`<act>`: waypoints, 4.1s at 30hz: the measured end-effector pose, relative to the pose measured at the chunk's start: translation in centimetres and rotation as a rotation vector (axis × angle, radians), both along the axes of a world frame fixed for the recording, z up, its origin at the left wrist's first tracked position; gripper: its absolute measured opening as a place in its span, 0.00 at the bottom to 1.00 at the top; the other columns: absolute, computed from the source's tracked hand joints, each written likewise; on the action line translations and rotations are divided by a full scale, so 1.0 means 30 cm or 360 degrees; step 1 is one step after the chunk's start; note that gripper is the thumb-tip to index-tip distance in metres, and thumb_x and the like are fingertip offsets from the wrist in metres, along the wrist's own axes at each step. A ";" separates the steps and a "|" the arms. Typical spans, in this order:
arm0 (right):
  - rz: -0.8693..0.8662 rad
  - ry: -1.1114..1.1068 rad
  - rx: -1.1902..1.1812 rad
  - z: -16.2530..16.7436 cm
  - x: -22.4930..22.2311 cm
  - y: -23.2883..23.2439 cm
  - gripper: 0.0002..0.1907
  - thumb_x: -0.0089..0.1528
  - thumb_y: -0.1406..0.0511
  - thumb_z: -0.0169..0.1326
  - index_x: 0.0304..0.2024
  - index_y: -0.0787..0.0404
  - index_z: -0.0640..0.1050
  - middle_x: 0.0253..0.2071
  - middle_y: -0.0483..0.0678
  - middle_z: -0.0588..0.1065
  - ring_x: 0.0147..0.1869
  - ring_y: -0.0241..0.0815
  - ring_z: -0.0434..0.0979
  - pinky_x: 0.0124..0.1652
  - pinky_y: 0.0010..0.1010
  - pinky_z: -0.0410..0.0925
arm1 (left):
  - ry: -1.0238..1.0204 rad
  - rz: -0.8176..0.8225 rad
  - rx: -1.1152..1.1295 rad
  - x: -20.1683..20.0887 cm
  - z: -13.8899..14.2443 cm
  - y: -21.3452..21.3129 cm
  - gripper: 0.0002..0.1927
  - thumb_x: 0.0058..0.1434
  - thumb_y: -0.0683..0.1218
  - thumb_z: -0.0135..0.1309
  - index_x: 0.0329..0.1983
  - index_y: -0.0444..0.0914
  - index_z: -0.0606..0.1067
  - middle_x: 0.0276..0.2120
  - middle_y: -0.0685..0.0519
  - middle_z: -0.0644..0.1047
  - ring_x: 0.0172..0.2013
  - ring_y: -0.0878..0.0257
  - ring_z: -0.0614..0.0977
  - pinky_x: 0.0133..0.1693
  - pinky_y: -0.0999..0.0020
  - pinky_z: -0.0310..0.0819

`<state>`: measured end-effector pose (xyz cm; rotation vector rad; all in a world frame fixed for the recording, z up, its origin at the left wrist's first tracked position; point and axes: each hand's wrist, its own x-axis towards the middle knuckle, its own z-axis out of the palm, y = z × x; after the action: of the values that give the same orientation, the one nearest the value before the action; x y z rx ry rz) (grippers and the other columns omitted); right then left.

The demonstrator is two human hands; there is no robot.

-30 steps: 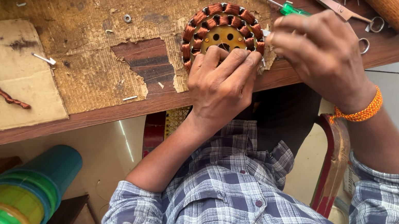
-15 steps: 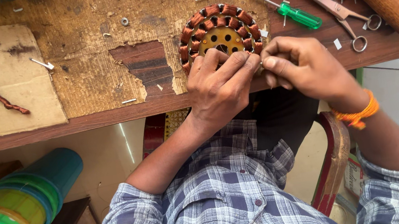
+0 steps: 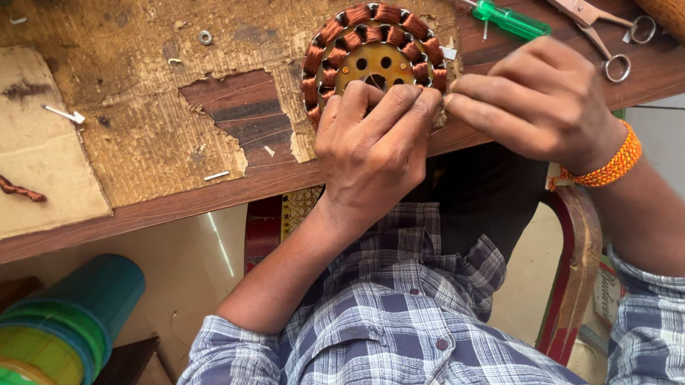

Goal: The person works on a circular stator with copper windings, inserting and securing small white insulating sleeves into the winding slots. They handle multiple colored wires, stripping and twisting them, and connect them to the stator terminals. The workspace contains tools such as a hammer, screwdriver, and scissors.

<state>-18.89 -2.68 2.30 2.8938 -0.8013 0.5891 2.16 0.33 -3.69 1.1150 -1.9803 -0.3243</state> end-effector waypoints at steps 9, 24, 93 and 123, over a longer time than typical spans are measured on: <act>-0.1087 -0.0780 0.1905 -0.060 -0.041 0.057 0.13 0.72 0.62 0.48 0.36 0.60 0.79 0.28 0.44 0.78 0.26 0.40 0.74 0.28 0.27 0.68 | -0.0029 -0.0010 0.0031 -0.001 -0.001 0.004 0.14 0.59 0.41 0.63 0.49 0.41 0.80 0.43 0.60 0.78 0.38 0.60 0.73 0.41 0.63 0.66; 0.0095 -0.0038 -0.0491 -0.082 -0.086 -0.028 0.06 0.64 0.60 0.66 0.44 0.46 0.87 0.49 0.32 0.74 0.49 0.36 0.69 0.48 0.31 0.65 | -0.0009 0.0022 0.0010 -0.008 -0.001 0.005 0.13 0.60 0.42 0.63 0.49 0.41 0.80 0.42 0.60 0.78 0.37 0.60 0.73 0.41 0.64 0.66; -0.0136 -0.0064 0.0266 -0.011 -0.109 0.007 0.16 0.60 0.70 0.58 0.51 0.58 0.83 0.50 0.47 0.80 0.42 0.42 0.79 0.42 0.34 0.72 | 0.0011 0.0050 0.0050 -0.034 0.046 -0.007 0.09 0.61 0.42 0.65 0.45 0.42 0.81 0.39 0.61 0.80 0.34 0.61 0.73 0.39 0.65 0.66; -0.1059 -0.0837 0.1831 -0.070 -0.054 0.039 0.10 0.74 0.67 0.50 0.41 0.61 0.81 0.32 0.48 0.81 0.30 0.43 0.81 0.32 0.28 0.72 | 0.0029 0.0020 0.0066 -0.035 0.057 -0.011 0.09 0.62 0.42 0.65 0.45 0.42 0.81 0.39 0.61 0.80 0.35 0.61 0.74 0.40 0.64 0.66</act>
<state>-20.52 -1.50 0.20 2.8495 -2.7940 1.0418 1.10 0.00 -1.98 1.1462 -1.9579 -0.3695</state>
